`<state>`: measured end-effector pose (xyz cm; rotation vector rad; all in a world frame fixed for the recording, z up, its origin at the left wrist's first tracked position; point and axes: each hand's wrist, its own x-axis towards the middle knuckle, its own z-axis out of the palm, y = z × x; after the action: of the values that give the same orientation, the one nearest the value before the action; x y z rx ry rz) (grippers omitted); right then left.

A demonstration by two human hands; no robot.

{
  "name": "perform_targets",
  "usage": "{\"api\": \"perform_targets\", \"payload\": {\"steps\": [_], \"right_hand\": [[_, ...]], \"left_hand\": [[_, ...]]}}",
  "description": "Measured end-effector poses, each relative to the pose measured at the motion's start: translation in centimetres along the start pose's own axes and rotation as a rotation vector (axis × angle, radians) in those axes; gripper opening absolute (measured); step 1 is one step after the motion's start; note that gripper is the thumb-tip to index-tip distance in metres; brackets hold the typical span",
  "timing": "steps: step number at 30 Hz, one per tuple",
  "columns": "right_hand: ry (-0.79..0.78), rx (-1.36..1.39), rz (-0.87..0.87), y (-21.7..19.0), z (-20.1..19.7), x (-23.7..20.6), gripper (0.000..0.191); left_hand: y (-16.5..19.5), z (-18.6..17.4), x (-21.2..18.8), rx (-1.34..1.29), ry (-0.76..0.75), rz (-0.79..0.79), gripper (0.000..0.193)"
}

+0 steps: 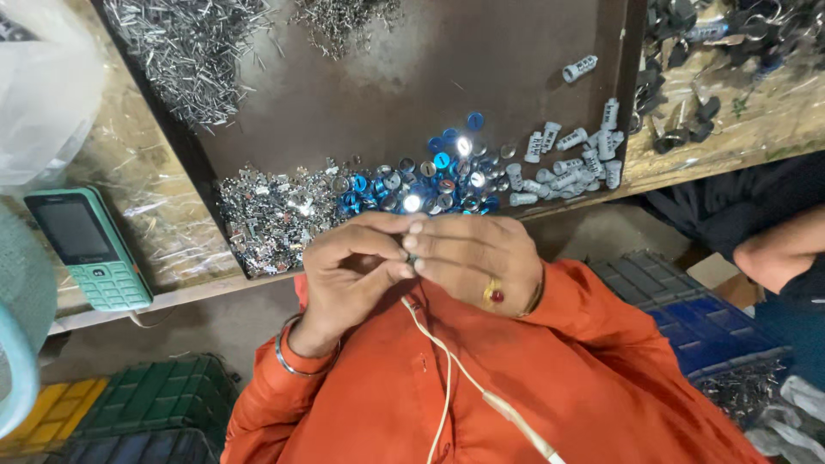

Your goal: The person repeatedly picks small metal pins and blue plastic caps from a tray, inserts the pins into the caps, and places the assembled units on the table. The process is continuous and repetitive throughout the clip.

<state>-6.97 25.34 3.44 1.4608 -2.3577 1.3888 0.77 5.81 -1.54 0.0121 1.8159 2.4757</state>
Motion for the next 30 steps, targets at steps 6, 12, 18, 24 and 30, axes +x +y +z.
{"api": "perform_targets", "payload": {"steps": [6, 12, 18, 24, 30], "right_hand": [[-0.058, 0.236, 0.27, -0.4, -1.4, 0.2, 0.023], [-0.135, 0.362, 0.472, -0.4, -2.1, 1.1, 0.017], [-0.136, 0.647, 0.838, -0.7, -0.9, 0.7, 0.008], [-0.121, 1.035, 1.131, -0.2, -0.7, -0.3, 0.007], [-0.203, 1.024, 0.983, 1.3, -0.9, -0.7, 0.006]], "left_hand": [[0.3, -0.5, -0.1, 0.407, -0.007, 0.224, 0.025], [1.2, -0.3, 0.2, 0.52, 0.05, 0.42, 0.027], [2.7, -0.6, 0.4, 0.656, -0.012, 0.444, 0.028], [3.7, -0.7, 0.2, 0.494, -0.002, 0.162, 0.024], [2.6, -1.0, -0.3, 0.236, -0.011, 0.002, 0.015]]}}
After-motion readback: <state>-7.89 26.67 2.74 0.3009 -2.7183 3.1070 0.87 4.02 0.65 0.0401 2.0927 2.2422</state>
